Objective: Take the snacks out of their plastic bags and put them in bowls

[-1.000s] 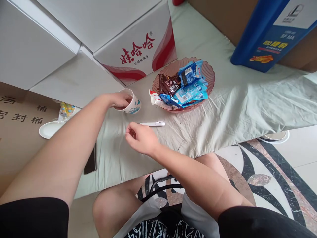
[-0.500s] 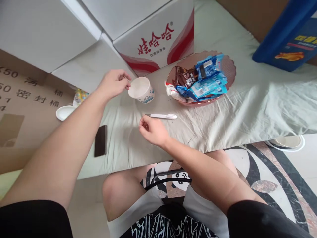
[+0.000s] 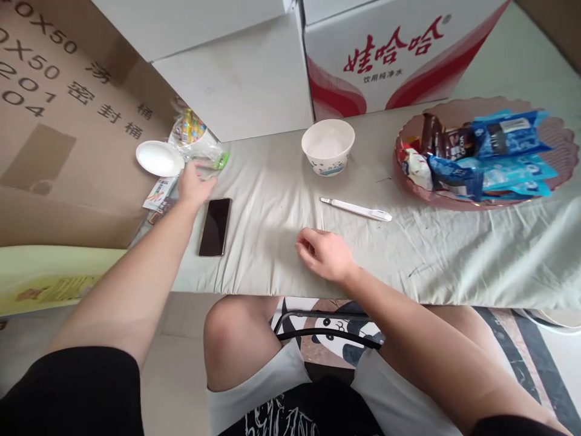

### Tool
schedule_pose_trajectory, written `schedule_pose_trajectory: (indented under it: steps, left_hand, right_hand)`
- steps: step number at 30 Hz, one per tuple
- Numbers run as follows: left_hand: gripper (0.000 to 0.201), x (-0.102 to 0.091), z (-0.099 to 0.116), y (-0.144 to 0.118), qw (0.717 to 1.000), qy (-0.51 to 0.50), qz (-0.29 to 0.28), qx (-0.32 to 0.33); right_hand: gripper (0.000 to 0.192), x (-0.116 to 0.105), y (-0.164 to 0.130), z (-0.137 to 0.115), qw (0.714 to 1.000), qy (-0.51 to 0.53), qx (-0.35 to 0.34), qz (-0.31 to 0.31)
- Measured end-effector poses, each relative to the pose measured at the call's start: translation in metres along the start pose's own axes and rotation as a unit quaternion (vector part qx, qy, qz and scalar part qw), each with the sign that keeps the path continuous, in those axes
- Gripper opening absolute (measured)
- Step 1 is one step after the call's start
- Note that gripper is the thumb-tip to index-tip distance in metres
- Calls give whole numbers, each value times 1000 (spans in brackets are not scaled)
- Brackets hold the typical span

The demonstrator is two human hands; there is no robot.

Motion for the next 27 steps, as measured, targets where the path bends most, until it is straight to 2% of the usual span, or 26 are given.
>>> schedule_pose_trajectory:
  steps: [2, 4, 6, 8, 11, 14, 18, 20, 22, 24, 27]
  left_hand:
    - [53, 3, -10, 17, 1000, -5, 3, 8]
    - [55, 14, -10, 33, 999, -18, -5, 39]
    - [47, 28, -8, 46, 999, -31, -6, 44]
    - [33, 39, -5, 56, 999, -45, 6, 17]
    - [19, 44, 1, 61, 998, -54, 35, -23]
    - [20, 41, 14, 49, 997, -55, 48, -15]
    - [19, 39, 38, 5, 996, -82, 13, 33]
    - [18, 40, 51, -27, 993, -102, -8, 53]
    - [29, 42, 67, -64, 987, -135, -43, 72]
    - [36, 43, 89, -105, 970, -187, -93, 124]
    - [34, 48, 116, -169, 928, -257, -204, 177]
  right_hand:
    - [15, -1, 0, 1, 1000, -4, -5, 3]
    - [15, -1, 0, 0, 1000, -10, -9, 3]
    - [16, 0, 0, -1, 1000, -23, -13, -2]
    - [17, 1, 1, -4, 999, -39, -17, -10]
    - [18, 4, 3, -7, 998, -47, -19, -24]
    - [17, 4, 4, -7, 999, -36, -18, -33]
    - [14, 0, 5, -6, 999, 4, -14, -42]
    - [12, -4, 6, -5, 999, 27, -13, -35]
    - [10, -10, 6, -3, 999, 41, -10, -14]
    - [9, -15, 6, 0, 999, 47, -3, 24]
    - [14, -21, 6, 3, 996, 46, -10, 81]
Point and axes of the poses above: each hand's wrist, its own y-axis towards the middle knuckle, its own x-axis out of the palm, z = x × y, the point moved 6 cm from there along y, towards the middle knuckle, and after that the axes turned 9 degrees about -y, right-handed, at the moved point
